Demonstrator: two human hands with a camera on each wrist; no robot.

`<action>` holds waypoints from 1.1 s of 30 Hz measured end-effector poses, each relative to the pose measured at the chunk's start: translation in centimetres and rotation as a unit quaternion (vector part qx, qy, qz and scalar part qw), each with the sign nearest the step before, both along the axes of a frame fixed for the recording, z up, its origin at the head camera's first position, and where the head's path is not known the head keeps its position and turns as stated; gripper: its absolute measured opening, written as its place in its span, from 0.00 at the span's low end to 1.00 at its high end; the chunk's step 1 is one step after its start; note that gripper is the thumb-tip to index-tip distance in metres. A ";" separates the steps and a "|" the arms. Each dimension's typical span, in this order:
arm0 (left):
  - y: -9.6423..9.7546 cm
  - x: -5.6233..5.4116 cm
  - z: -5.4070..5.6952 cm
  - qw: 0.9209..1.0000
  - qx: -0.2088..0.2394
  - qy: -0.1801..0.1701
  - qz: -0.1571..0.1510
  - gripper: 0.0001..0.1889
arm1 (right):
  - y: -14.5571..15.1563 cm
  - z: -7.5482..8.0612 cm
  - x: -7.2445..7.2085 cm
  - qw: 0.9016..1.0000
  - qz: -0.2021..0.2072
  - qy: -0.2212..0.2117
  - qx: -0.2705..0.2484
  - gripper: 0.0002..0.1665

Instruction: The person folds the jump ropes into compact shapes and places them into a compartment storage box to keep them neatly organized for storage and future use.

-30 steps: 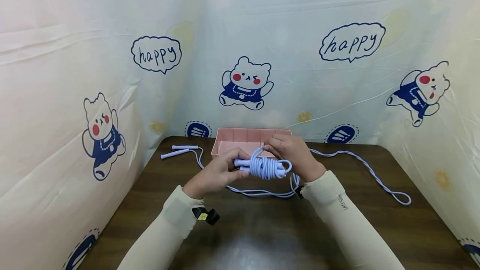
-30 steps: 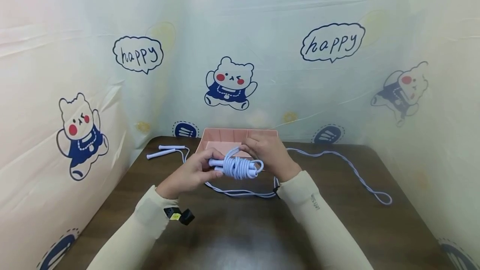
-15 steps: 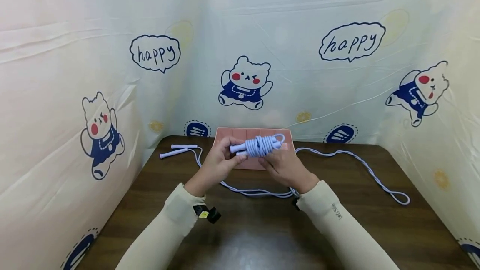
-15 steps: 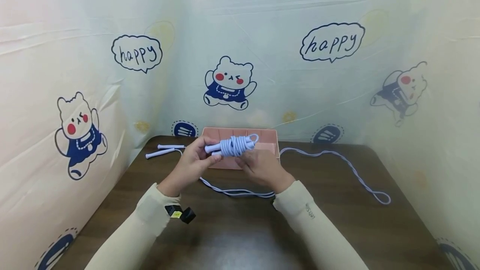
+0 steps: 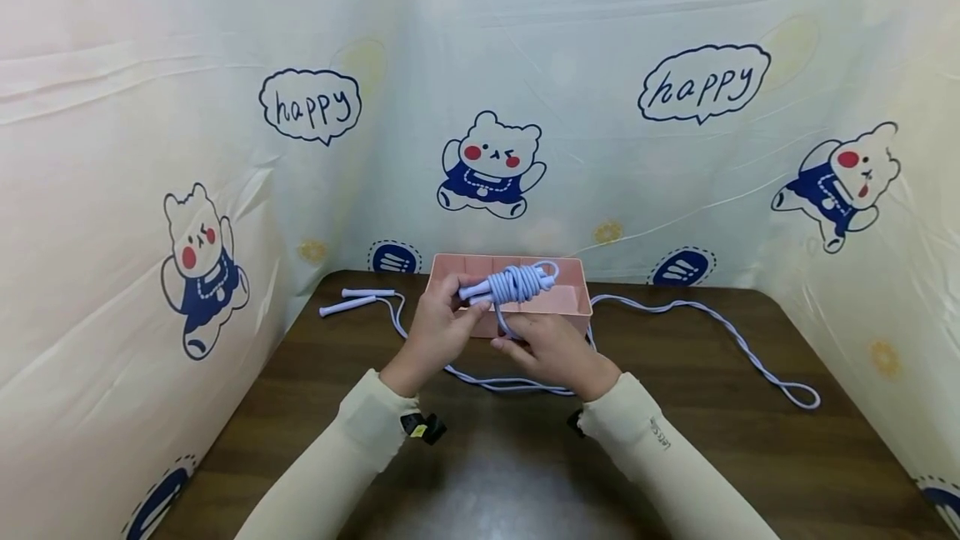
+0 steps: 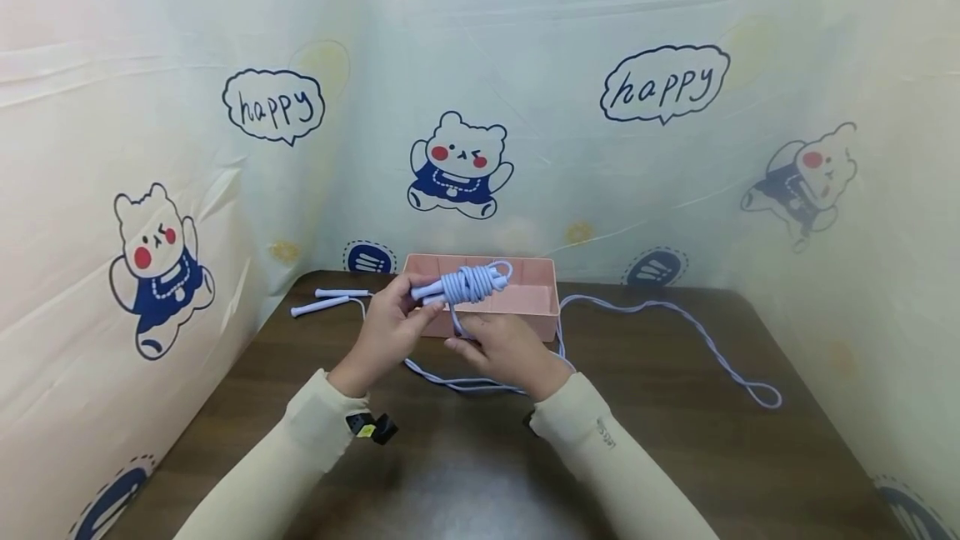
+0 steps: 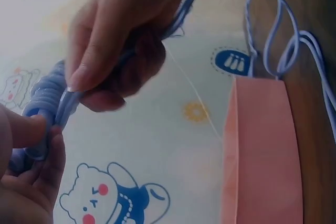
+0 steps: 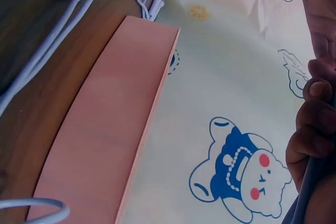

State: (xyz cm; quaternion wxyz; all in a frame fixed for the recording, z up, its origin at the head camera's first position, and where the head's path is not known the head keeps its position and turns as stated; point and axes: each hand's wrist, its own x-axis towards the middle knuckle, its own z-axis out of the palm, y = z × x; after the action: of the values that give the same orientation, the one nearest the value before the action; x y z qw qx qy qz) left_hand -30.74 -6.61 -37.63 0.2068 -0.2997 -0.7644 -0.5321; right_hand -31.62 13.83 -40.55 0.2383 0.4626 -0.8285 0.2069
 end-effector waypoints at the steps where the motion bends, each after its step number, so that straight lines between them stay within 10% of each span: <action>1: 0.1 -0.1 -0.1 1.000 -0.009 0.011 0.012 0.16 | -0.1 0.0 0.1 1.000 -0.001 0.001 -0.001 0.14; 11: 0.1 -1.4 -0.7 0.994 -0.056 0.023 0.086 0.17 | -0.6 0.5 2.1 0.999 -0.022 0.034 0.010 0.14; 18: -0.2 -2.4 -1.2 0.990 -0.071 0.008 0.120 0.15 | 0.1 2.1 3.0 0.982 -0.052 0.169 0.070 0.17; 24: 0.2 -2.8 -1.6 0.986 -0.126 0.008 0.108 0.14 | 0.4 4.3 3.0 0.965 -0.058 0.231 0.107 0.09; 33: 0.4 -1.7 -1.5 0.976 -0.210 -0.031 0.041 0.16 | 1.1 6.3 2.8 0.965 -0.081 0.211 0.135 0.12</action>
State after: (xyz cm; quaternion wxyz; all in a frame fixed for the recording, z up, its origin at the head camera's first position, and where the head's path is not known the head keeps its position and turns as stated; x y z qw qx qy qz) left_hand -32.44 -6.20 -39.13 0.1372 -0.2879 -0.8767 -0.3602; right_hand -28.77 14.97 -34.25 0.3586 0.4552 -0.8144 -0.0294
